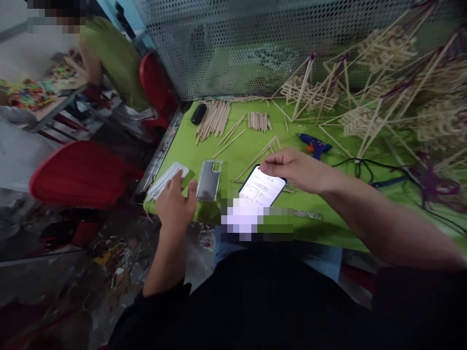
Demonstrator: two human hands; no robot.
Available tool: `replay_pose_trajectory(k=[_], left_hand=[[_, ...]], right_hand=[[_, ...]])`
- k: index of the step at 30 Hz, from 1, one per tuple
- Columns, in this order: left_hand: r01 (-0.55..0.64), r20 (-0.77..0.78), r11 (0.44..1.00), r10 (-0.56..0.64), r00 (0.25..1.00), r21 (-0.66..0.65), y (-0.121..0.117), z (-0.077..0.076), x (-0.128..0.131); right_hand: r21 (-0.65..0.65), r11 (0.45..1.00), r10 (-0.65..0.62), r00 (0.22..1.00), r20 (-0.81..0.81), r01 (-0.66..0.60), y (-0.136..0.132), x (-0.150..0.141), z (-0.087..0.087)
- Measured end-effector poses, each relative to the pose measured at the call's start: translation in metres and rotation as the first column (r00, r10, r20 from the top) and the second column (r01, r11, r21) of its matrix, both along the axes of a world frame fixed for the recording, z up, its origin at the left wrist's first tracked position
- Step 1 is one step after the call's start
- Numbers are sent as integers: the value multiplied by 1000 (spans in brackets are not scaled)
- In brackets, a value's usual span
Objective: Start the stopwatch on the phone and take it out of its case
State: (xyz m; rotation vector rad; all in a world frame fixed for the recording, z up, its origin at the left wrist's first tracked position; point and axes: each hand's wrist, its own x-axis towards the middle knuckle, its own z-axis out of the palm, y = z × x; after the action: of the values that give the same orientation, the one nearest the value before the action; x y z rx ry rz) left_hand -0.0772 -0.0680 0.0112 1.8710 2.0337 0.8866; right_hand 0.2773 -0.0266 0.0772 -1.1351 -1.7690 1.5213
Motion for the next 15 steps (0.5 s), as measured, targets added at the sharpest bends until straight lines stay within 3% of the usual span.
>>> replay_pose_trajectory(k=[1,2,3,5,7,8,10,12,15], left_hand=[[73,183,997,-75,980,14,-8,1,8],[197,423,980,-174,889,-12,-16,0,16],[374,639,925,-248,728,-68,-23,-2,25],[647,902,752,-185,389,-124,-34,-9,43],[753,981,642,-13,195,-142,-42,-13,58],[783,988,604,48,148,-147,-45,-14,63],[788,989,598,93,115,-148,-48,-15,70],[744,992,657,83,96,-127,-51,-14,73],[657,997,750,48,55,-72,-54,-16,72]], right_hand=[[-11,1000,-8,1000,8,8,1,-2,0],[-20,1000,-15,1000,15,15,3,-5,0],[-28,999,-18,1000,13,19,4,-8,-1],[-49,999,-12,1000,-17,11,6,-13,-1],[-71,997,0,998,-57,-4,9,-19,-3],[-79,997,3,998,-65,-9,11,-21,-3],[-89,996,-21,998,-57,16,13,-27,-6],[-121,988,-106,992,-65,97,14,-33,-10],[-252,939,-293,929,-226,235,8,-45,-20]])
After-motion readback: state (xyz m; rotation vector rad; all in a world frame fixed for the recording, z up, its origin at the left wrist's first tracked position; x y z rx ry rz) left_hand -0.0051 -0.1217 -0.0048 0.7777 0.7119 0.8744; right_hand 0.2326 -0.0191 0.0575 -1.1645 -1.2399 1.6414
